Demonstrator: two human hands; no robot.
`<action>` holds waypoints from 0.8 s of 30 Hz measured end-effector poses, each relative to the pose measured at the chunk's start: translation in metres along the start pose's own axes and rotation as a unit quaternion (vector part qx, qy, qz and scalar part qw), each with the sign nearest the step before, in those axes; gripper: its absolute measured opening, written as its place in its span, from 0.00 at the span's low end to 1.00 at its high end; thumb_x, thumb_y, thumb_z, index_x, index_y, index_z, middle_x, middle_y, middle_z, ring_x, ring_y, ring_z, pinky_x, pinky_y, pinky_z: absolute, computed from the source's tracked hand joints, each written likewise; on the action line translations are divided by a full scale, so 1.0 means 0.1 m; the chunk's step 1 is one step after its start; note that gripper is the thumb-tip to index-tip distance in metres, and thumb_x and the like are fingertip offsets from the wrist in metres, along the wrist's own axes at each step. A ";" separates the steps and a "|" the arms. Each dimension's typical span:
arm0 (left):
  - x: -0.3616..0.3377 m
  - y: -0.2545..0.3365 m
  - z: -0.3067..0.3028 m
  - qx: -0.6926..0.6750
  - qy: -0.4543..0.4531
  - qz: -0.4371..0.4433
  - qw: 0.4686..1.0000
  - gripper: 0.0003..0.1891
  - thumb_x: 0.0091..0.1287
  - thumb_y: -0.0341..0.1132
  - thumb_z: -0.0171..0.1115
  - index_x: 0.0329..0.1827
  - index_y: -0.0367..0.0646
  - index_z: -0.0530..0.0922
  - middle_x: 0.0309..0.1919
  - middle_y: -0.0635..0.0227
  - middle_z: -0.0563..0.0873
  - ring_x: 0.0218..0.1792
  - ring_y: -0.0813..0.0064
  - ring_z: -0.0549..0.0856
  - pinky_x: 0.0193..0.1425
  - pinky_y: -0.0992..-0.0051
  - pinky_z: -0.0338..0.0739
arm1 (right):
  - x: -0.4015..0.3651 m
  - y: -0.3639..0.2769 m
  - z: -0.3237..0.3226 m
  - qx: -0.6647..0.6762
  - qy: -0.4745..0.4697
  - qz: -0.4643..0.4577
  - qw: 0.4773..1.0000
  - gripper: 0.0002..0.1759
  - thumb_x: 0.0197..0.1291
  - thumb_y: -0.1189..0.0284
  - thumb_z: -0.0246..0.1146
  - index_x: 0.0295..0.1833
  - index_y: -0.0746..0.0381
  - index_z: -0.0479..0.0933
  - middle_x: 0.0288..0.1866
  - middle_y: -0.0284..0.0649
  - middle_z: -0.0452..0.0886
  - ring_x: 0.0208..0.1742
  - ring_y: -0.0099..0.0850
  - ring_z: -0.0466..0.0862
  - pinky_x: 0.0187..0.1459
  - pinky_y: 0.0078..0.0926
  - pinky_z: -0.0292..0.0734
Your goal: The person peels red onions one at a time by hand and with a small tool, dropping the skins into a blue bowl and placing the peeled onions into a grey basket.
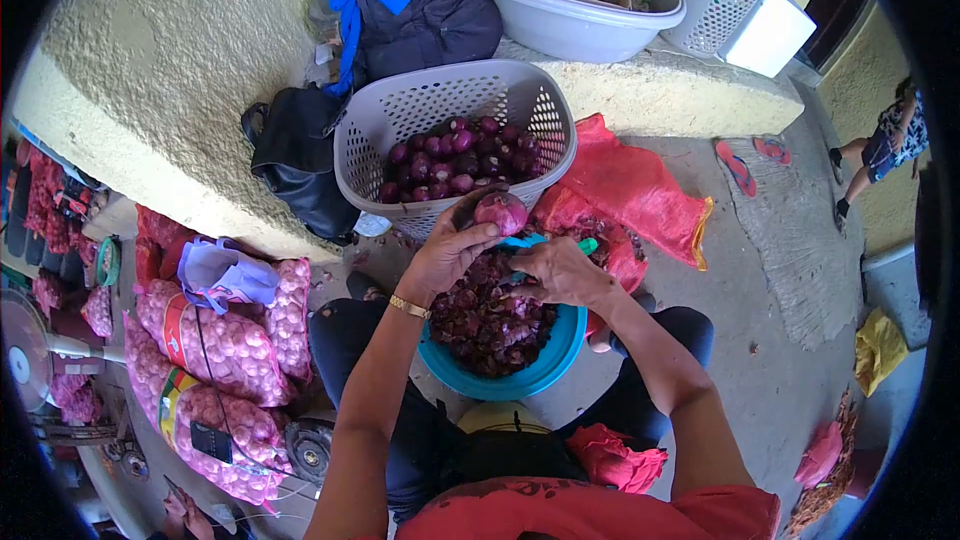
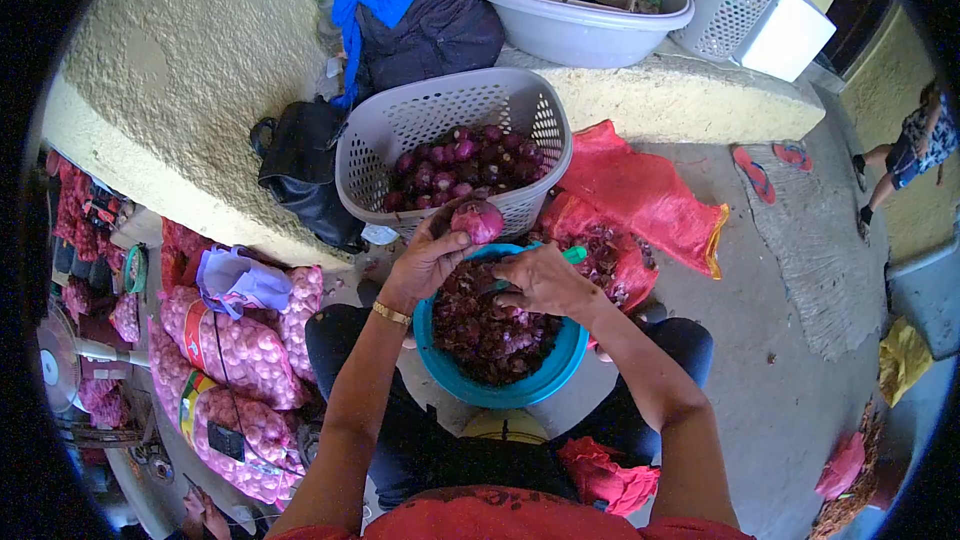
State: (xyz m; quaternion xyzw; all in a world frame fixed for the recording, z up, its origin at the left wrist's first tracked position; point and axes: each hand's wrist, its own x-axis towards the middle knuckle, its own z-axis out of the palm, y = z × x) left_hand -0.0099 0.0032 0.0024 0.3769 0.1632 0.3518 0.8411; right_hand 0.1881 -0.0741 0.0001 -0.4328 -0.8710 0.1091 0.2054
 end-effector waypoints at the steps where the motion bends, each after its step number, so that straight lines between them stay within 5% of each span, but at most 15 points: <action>1: -0.01 0.00 0.01 0.000 -0.002 0.005 1.000 0.29 0.65 0.23 0.62 0.70 0.39 0.64 0.62 0.62 0.75 0.62 0.71 0.77 0.66 0.69 0.76 | -0.01 0.01 0.01 0.000 0.000 0.000 1.000 0.19 0.53 0.55 0.71 0.31 0.61 0.78 0.21 0.44 0.78 0.25 0.46 0.81 0.28 0.41 0.75; 7: 0.00 0.01 0.05 -0.041 0.018 0.002 0.999 0.28 0.67 0.25 0.61 0.70 0.39 0.65 0.62 0.61 0.75 0.62 0.69 0.77 0.66 0.66 0.77 | 0.04 -0.02 -0.17 0.054 -0.004 0.010 0.998 0.23 0.50 0.52 0.73 0.26 0.62 0.76 0.20 0.45 0.77 0.25 0.46 0.81 0.27 0.39 0.74; 12: 0.01 -0.03 0.01 -0.022 0.027 -0.006 0.999 0.27 0.67 0.25 0.62 0.69 0.39 0.65 0.62 0.61 0.76 0.61 0.69 0.78 0.65 0.64 0.77 | 0.09 -0.09 -0.27 0.162 0.185 0.145 0.958 0.23 0.47 0.55 0.77 0.31 0.64 0.80 0.21 0.45 0.78 0.23 0.41 0.81 0.26 0.36 0.73; 24: 0.01 -0.03 0.01 0.008 0.008 -0.030 0.999 0.29 0.65 0.24 0.63 0.70 0.39 0.65 0.61 0.63 0.76 0.61 0.71 0.78 0.65 0.70 0.77 | 0.06 0.01 -0.21 0.162 0.170 0.187 0.954 0.22 0.51 0.57 0.75 0.37 0.66 0.81 0.20 0.49 0.77 0.19 0.40 0.78 0.23 0.34 0.71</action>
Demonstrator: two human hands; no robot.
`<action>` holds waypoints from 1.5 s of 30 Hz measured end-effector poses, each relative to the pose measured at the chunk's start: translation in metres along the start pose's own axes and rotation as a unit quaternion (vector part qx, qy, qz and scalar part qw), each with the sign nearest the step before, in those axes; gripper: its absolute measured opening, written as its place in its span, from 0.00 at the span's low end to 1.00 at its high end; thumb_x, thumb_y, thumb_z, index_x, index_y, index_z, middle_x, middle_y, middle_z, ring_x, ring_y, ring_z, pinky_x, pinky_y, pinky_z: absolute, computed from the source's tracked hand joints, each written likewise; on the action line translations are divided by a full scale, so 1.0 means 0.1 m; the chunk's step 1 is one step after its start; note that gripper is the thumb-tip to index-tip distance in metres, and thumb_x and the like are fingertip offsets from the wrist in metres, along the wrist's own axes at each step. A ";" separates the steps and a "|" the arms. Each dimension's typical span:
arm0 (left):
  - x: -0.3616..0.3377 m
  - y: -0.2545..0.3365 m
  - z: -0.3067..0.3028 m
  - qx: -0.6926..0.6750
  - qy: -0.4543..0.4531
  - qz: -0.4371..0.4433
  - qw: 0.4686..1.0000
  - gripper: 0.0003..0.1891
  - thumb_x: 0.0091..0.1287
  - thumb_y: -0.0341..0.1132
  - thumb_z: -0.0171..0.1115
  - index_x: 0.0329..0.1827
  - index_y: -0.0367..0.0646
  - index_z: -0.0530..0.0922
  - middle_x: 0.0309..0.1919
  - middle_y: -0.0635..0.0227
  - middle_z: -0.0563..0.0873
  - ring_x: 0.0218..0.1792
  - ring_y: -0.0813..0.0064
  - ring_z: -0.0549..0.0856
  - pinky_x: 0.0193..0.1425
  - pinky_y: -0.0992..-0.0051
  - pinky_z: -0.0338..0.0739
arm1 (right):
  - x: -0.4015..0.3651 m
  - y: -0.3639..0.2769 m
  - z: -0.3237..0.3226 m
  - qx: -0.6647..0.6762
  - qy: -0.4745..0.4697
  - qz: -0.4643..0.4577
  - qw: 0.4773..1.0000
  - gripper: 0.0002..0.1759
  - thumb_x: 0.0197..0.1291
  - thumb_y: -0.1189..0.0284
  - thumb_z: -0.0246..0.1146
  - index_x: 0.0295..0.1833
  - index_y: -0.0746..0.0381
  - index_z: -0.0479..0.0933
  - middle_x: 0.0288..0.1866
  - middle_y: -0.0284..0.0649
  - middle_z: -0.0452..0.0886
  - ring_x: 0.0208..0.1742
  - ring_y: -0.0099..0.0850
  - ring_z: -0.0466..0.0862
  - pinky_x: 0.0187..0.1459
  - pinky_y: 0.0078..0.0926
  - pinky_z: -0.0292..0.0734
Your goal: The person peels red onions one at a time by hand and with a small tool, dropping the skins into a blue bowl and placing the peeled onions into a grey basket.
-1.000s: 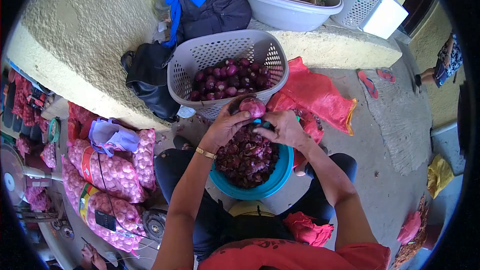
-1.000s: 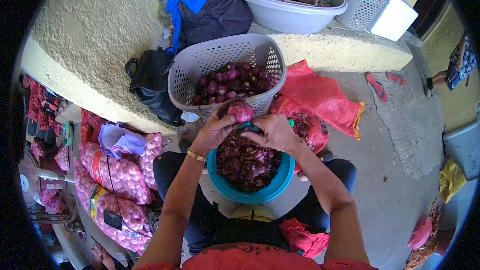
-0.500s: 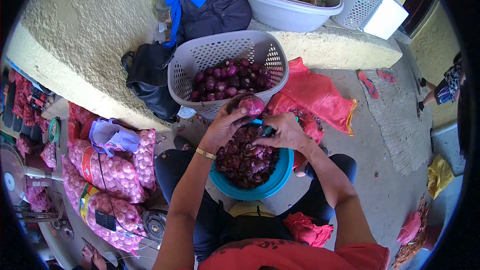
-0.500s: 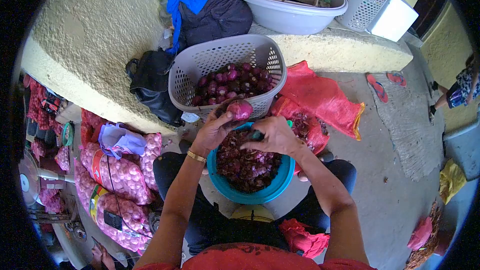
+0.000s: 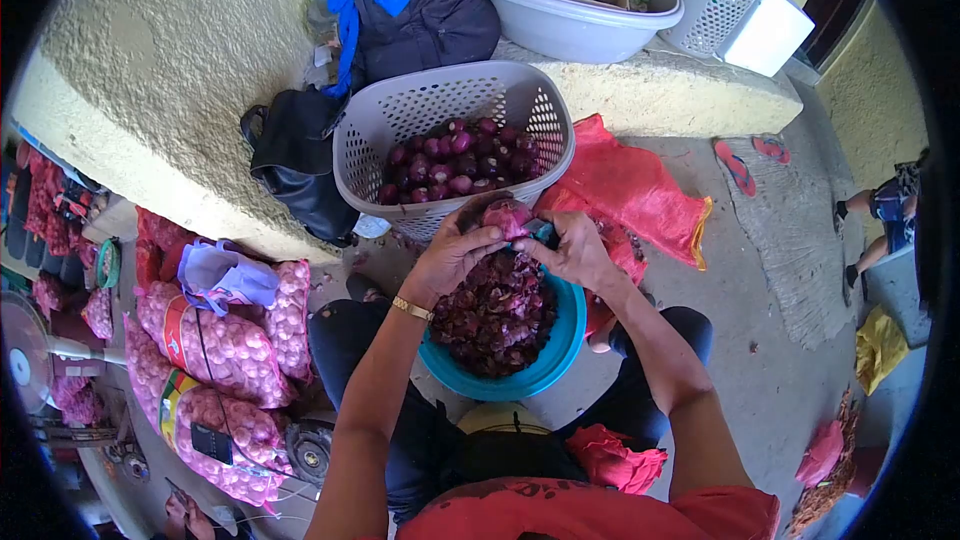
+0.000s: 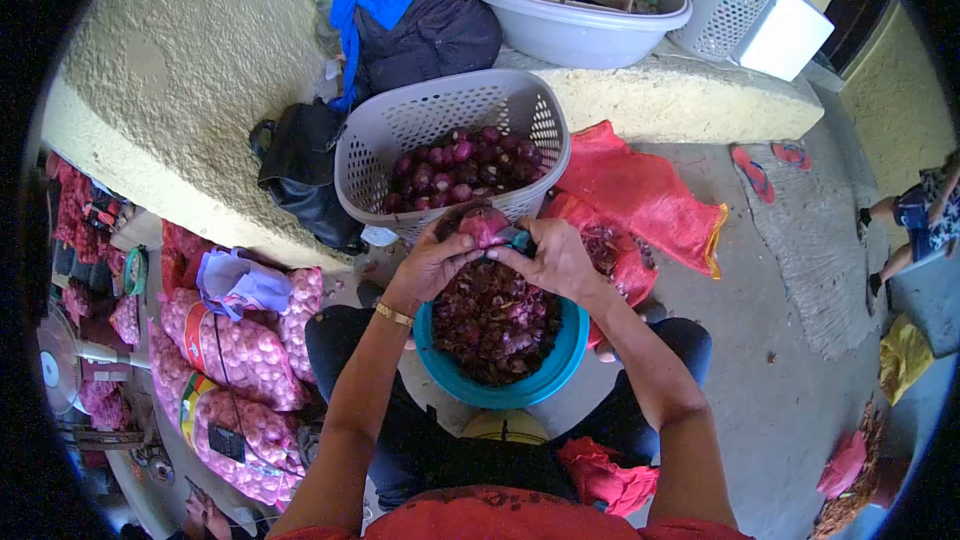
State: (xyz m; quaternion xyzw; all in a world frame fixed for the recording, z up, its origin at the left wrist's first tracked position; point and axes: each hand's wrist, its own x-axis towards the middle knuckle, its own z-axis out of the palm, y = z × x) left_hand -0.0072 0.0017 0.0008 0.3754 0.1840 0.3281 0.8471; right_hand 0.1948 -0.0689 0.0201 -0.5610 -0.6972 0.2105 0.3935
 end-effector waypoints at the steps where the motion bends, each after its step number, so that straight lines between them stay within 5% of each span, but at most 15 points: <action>1: 0.01 -0.01 -0.01 0.000 -0.001 -0.002 1.000 0.29 0.65 0.24 0.63 0.69 0.40 0.65 0.61 0.63 0.76 0.61 0.71 0.78 0.65 0.70 0.77 | 0.00 0.00 0.00 0.012 -0.006 0.006 1.000 0.21 0.52 0.57 0.75 0.37 0.66 0.81 0.20 0.49 0.77 0.18 0.41 0.77 0.24 0.34 0.71; 5: 0.01 -0.02 -0.03 -0.002 0.001 -0.006 1.000 0.29 0.65 0.24 0.63 0.69 0.40 0.66 0.61 0.63 0.76 0.60 0.71 0.79 0.65 0.70 0.77 | 0.00 -0.04 -0.03 -0.007 -0.023 0.012 1.000 0.18 0.54 0.63 0.74 0.41 0.66 0.81 0.21 0.44 0.79 0.19 0.30 0.74 0.25 0.29 0.70; 13: 0.01 -0.04 0.00 -0.012 0.006 0.004 1.000 0.29 0.65 0.24 0.63 0.69 0.40 0.66 0.61 0.62 0.76 0.59 0.71 0.79 0.65 0.69 0.78 | -0.01 0.03 0.02 -0.053 0.005 -0.052 0.997 0.19 0.55 0.57 0.72 0.34 0.64 0.80 0.24 0.50 0.79 0.27 0.48 0.82 0.29 0.39 0.75; 29: 0.01 -0.04 0.00 -0.033 0.023 0.032 0.999 0.25 0.69 0.29 0.61 0.68 0.37 0.65 0.61 0.61 0.75 0.61 0.69 0.78 0.66 0.64 0.77 | -0.05 0.08 0.03 -0.170 -0.142 -0.181 0.958 0.19 0.54 0.55 0.69 0.33 0.61 0.79 0.29 0.41 0.80 0.32 0.43 0.83 0.31 0.41 0.78; 36: 0.02 -0.01 0.03 -0.070 0.011 0.042 0.997 0.25 0.68 0.27 0.62 0.68 0.38 0.66 0.61 0.61 0.75 0.61 0.69 0.78 0.66 0.66 0.77 | -0.02 -0.14 -0.05 -0.127 -0.091 -0.108 0.982 0.22 0.50 0.54 0.74 0.30 0.62 0.78 0.22 0.44 0.79 0.27 0.44 0.82 0.29 0.39 0.76; 39: 0.04 -0.03 0.00 -0.008 0.030 0.049 0.998 0.29 0.64 0.22 0.64 0.69 0.38 0.65 0.61 0.61 0.76 0.60 0.70 0.78 0.66 0.69 0.76 | -0.01 -0.11 -0.05 -0.013 0.010 -0.011 1.000 0.22 0.49 0.58 0.76 0.37 0.65 0.81 0.23 0.47 0.80 0.22 0.42 0.80 0.25 0.33 0.74; 42: 0.05 -0.05 0.01 0.012 0.002 0.036 0.999 0.34 0.60 0.19 0.66 0.69 0.39 0.64 0.59 0.63 0.77 0.60 0.71 0.78 0.66 0.71 0.75 | 0.01 -0.04 -0.06 0.021 -0.025 0.071 0.997 0.22 0.52 0.59 0.75 0.42 0.66 0.81 0.26 0.49 0.81 0.25 0.43 0.82 0.28 0.33 0.75; 45: 0.05 -0.04 0.05 0.043 -0.014 0.046 0.998 0.34 0.58 0.19 0.68 0.68 0.40 0.65 0.58 0.64 0.77 0.59 0.72 0.78 0.65 0.71 0.74 | 0.03 -0.12 -0.12 0.028 -0.025 0.032 0.999 0.22 0.54 0.60 0.73 0.44 0.67 0.80 0.29 0.51 0.82 0.29 0.44 0.84 0.32 0.34 0.77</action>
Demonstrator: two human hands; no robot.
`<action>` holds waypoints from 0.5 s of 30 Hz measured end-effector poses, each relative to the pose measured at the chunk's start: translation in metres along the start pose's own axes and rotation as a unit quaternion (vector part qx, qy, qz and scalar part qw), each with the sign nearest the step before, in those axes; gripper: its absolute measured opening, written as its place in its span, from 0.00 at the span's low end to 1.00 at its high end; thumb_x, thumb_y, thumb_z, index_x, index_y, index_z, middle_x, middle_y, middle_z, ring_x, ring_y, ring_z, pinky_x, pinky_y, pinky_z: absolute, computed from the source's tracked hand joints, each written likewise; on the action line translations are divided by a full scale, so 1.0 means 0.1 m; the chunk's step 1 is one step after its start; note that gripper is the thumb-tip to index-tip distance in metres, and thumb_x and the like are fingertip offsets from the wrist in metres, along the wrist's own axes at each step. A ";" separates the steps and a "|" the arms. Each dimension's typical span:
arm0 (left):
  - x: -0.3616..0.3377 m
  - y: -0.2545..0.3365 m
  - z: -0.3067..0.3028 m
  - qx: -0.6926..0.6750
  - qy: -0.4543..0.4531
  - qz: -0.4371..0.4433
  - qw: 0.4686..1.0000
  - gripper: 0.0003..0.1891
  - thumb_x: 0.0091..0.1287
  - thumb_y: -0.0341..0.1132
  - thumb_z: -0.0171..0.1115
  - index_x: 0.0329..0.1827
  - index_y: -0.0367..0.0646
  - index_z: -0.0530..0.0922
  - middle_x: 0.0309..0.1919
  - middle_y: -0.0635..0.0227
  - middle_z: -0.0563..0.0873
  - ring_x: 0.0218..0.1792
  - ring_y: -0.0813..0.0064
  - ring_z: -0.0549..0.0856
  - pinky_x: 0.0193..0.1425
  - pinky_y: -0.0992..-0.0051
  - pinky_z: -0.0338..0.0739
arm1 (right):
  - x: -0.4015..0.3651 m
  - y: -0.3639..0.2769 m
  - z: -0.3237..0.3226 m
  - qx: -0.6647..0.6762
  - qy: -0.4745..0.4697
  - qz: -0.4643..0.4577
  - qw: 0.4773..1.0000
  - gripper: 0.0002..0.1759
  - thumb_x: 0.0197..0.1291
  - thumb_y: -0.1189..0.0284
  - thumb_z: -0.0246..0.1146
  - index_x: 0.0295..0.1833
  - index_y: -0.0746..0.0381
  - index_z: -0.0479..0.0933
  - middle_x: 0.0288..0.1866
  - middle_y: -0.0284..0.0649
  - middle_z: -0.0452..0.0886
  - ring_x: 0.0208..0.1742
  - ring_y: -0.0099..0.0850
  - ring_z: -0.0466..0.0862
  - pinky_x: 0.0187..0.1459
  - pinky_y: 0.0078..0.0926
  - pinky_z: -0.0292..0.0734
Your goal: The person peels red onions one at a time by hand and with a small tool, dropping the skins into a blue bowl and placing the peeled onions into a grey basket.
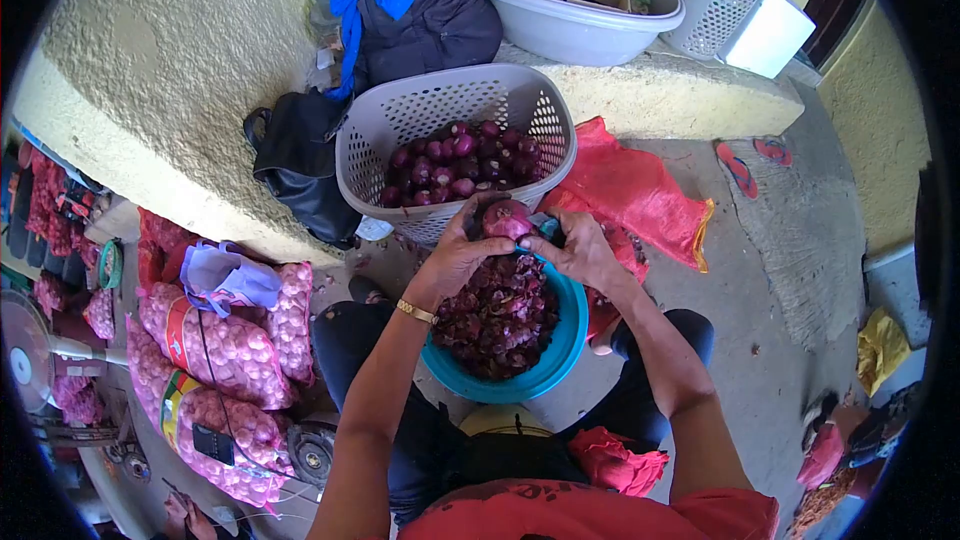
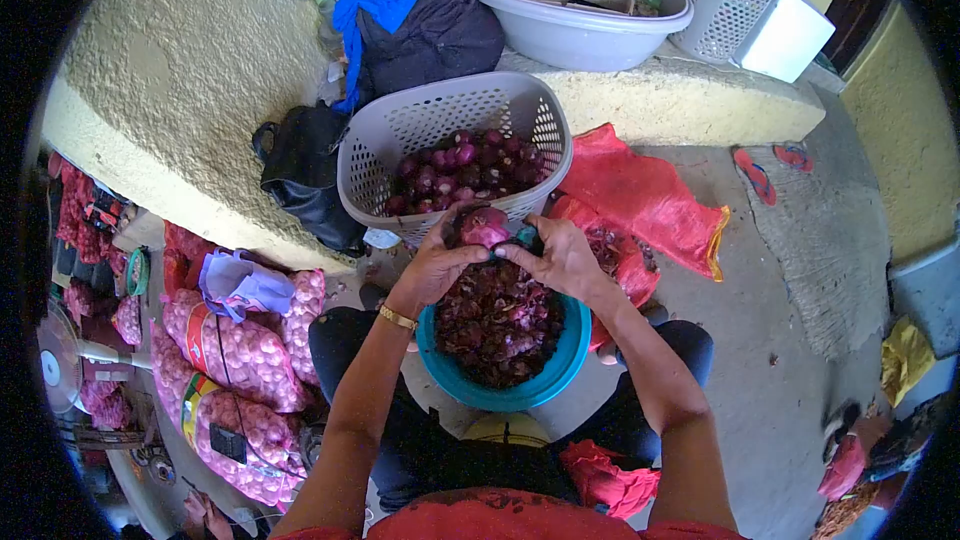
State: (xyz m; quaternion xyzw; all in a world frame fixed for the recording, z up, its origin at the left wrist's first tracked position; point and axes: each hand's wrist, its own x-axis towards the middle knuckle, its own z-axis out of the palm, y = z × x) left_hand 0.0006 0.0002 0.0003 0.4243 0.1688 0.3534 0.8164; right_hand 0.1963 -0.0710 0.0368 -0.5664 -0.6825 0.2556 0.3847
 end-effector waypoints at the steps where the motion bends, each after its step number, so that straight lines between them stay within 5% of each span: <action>1: -0.03 0.02 0.03 0.004 0.009 -0.008 1.000 0.33 0.57 0.19 0.69 0.67 0.41 0.66 0.57 0.65 0.77 0.59 0.73 0.78 0.65 0.72 0.74 | -0.01 -0.02 -0.01 0.001 0.000 0.002 1.000 0.22 0.54 0.60 0.73 0.44 0.67 0.80 0.29 0.51 0.82 0.29 0.44 0.84 0.32 0.34 0.77; 13: -0.02 -0.01 0.01 0.139 -0.005 0.015 0.990 0.36 0.55 0.24 0.74 0.67 0.40 0.66 0.58 0.66 0.76 0.59 0.76 0.75 0.67 0.72 0.69 | -0.02 0.13 0.06 -0.012 -0.059 0.023 0.998 0.20 0.60 0.61 0.69 0.47 0.67 0.80 0.34 0.54 0.83 0.35 0.48 0.85 0.38 0.37 0.79; 15: -0.03 0.02 0.03 0.132 -0.013 0.010 0.991 0.36 0.56 0.24 0.73 0.68 0.39 0.65 0.59 0.66 0.76 0.60 0.75 0.75 0.68 0.72 0.69 | -0.02 0.11 0.07 0.043 -0.017 0.003 0.999 0.18 0.63 0.62 0.67 0.42 0.68 0.79 0.26 0.46 0.81 0.28 0.26 0.78 0.33 0.32 0.74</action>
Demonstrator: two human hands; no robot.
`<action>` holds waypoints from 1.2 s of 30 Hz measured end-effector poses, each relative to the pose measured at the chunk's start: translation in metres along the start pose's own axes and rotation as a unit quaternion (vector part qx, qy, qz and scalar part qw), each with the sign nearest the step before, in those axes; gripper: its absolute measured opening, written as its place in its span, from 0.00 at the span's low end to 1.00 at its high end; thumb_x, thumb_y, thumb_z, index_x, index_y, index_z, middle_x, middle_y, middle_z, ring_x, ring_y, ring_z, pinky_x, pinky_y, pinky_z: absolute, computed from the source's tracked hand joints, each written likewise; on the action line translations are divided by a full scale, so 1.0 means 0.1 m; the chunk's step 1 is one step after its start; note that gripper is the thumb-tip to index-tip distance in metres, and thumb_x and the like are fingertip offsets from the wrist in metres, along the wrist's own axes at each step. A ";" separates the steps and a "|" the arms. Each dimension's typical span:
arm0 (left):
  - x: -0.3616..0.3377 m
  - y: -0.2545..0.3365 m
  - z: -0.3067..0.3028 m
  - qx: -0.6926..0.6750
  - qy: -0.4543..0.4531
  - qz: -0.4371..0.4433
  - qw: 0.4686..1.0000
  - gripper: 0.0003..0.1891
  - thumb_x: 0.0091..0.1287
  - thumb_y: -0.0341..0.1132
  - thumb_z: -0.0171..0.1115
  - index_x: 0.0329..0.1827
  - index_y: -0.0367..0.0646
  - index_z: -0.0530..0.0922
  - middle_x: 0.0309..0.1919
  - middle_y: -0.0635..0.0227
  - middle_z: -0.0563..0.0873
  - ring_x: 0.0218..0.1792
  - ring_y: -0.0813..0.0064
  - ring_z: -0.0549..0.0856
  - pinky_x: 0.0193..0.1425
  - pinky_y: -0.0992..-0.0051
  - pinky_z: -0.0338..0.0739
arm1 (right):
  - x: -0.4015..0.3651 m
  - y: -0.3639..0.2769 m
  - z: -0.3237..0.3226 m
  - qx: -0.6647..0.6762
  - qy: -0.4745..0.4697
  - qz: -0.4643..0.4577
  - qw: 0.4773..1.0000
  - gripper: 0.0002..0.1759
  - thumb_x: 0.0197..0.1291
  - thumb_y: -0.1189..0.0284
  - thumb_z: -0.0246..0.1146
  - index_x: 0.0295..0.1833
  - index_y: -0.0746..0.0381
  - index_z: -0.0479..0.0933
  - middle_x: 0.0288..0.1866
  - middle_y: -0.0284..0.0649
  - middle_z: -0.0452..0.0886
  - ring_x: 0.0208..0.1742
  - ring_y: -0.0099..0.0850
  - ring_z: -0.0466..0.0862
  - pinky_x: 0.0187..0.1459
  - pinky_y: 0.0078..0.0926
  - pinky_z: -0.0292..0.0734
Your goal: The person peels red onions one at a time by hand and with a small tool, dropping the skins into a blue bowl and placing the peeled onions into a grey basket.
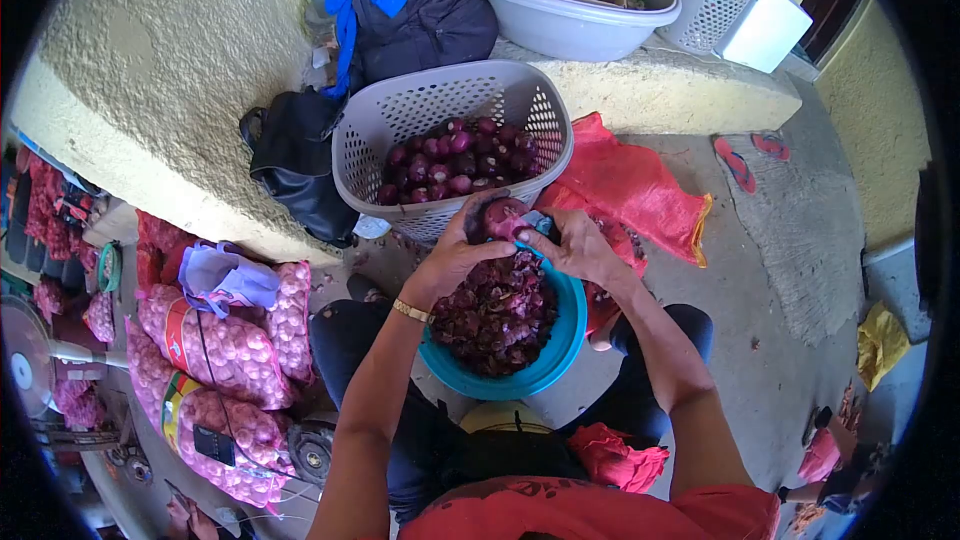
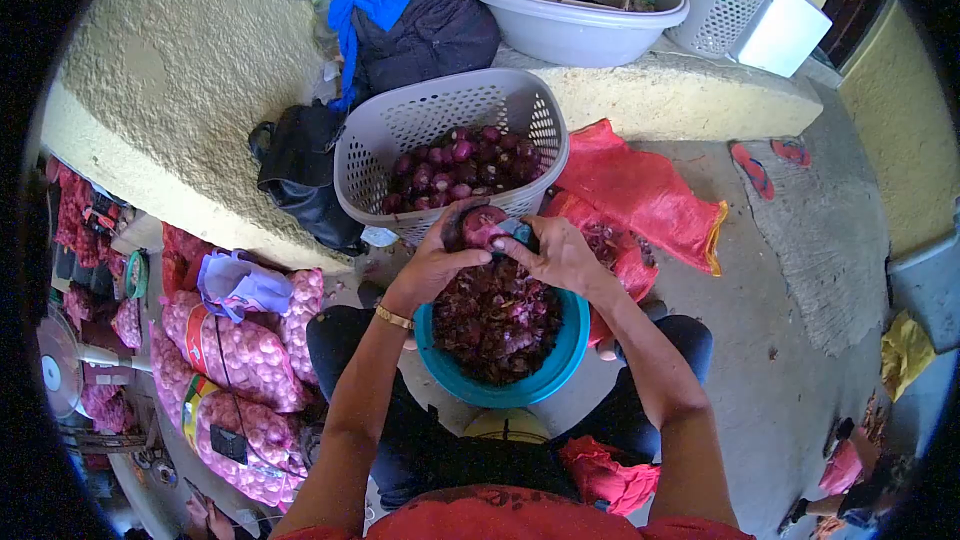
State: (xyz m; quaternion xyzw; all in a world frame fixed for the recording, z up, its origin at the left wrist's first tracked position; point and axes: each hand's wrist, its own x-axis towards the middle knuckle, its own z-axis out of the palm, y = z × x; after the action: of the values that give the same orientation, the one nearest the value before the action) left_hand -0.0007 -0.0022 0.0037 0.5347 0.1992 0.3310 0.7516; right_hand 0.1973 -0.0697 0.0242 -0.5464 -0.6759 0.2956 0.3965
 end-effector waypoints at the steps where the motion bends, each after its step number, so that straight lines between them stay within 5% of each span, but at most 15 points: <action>1: -0.01 0.00 0.00 -0.042 -0.001 -0.012 0.999 0.36 0.58 0.24 0.71 0.69 0.39 0.65 0.60 0.66 0.76 0.61 0.75 0.75 0.68 0.72 0.69 | 0.00 0.00 -0.01 0.000 0.000 0.000 1.000 0.18 0.63 0.62 0.67 0.42 0.68 0.79 0.26 0.46 0.81 0.28 0.26 0.78 0.33 0.32 0.74; 7: -0.02 0.02 -0.02 -0.057 -0.009 -0.008 0.998 0.33 0.60 0.23 0.68 0.69 0.38 0.65 0.60 0.65 0.76 0.61 0.75 0.75 0.67 0.73 0.70 | -0.01 -0.05 -0.01 0.016 -0.014 -0.001 1.000 0.18 0.64 0.61 0.66 0.41 0.69 0.79 0.24 0.42 0.79 0.27 0.24 0.75 0.31 0.31 0.73; 10: -0.02 0.01 -0.03 -0.046 -0.008 -0.006 0.999 0.34 0.59 0.24 0.70 0.69 0.39 0.66 0.59 0.66 0.77 0.61 0.76 0.75 0.67 0.73 0.69 | 0.00 -0.07 -0.05 0.021 -0.050 0.031 0.998 0.18 0.65 0.62 0.66 0.48 0.67 0.80 0.31 0.48 0.84 0.30 0.29 0.81 0.37 0.31 0.76; 16: -0.01 -0.02 -0.05 -0.017 0.001 -0.002 1.000 0.35 0.56 0.26 0.73 0.67 0.40 0.68 0.59 0.67 0.77 0.60 0.76 0.75 0.68 0.73 0.68 | 0.00 -0.03 -0.06 0.027 -0.063 0.043 0.997 0.17 0.67 0.63 0.64 0.41 0.69 0.80 0.22 0.45 0.77 0.25 0.22 0.72 0.30 0.30 0.72; 18: -0.01 -0.02 -0.04 -0.010 0.003 -0.001 1.000 0.35 0.56 0.27 0.74 0.67 0.40 0.68 0.59 0.67 0.77 0.60 0.76 0.75 0.68 0.73 0.67 | -0.01 -0.04 -0.06 0.019 -0.050 0.010 0.999 0.23 0.68 0.57 0.62 0.31 0.69 0.75 0.17 0.38 0.69 0.24 0.21 0.67 0.25 0.31 0.65; 25: 0.01 -0.03 -0.06 0.027 0.017 0.009 0.999 0.36 0.54 0.29 0.76 0.66 0.40 0.68 0.60 0.67 0.75 0.62 0.75 0.73 0.70 0.73 0.65 | -0.01 -0.05 -0.05 0.002 -0.062 0.036 0.997 0.22 0.67 0.58 0.63 0.33 0.68 0.76 0.18 0.41 0.69 0.23 0.23 0.68 0.26 0.33 0.67; 27: 0.00 -0.01 -0.05 0.017 0.022 0.007 1.000 0.36 0.54 0.29 0.76 0.66 0.40 0.68 0.60 0.67 0.75 0.62 0.74 0.73 0.70 0.73 0.65 | -0.01 -0.07 -0.04 -0.055 -0.044 -0.024 0.997 0.16 0.65 0.63 0.65 0.39 0.68 0.79 0.22 0.50 0.77 0.22 0.37 0.79 0.29 0.34 0.74; 30: 0.00 0.02 -0.02 0.019 0.025 0.017 0.999 0.36 0.53 0.29 0.76 0.66 0.40 0.68 0.60 0.67 0.75 0.62 0.74 0.73 0.70 0.73 0.65 | 0.00 -0.01 -0.06 -0.055 -0.038 -0.021 0.998 0.17 0.62 0.61 0.67 0.41 0.67 0.80 0.25 0.52 0.80 0.25 0.43 0.81 0.31 0.36 0.75; 36: 0.01 0.00 -0.03 0.014 0.020 0.012 1.000 0.37 0.51 0.29 0.77 0.65 0.40 0.69 0.59 0.67 0.75 0.62 0.73 0.73 0.70 0.72 0.65 | -0.01 -0.04 -0.08 -0.091 -0.014 0.036 0.995 0.20 0.60 0.58 0.68 0.44 0.66 0.80 0.28 0.52 0.82 0.28 0.44 0.83 0.32 0.36 0.77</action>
State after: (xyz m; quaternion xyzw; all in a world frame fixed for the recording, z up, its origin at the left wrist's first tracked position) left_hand -0.0018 0.0006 0.0032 0.5405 0.2120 0.3479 0.7361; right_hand 0.2021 -0.0717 0.0319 -0.5997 -0.6855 0.2549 0.3248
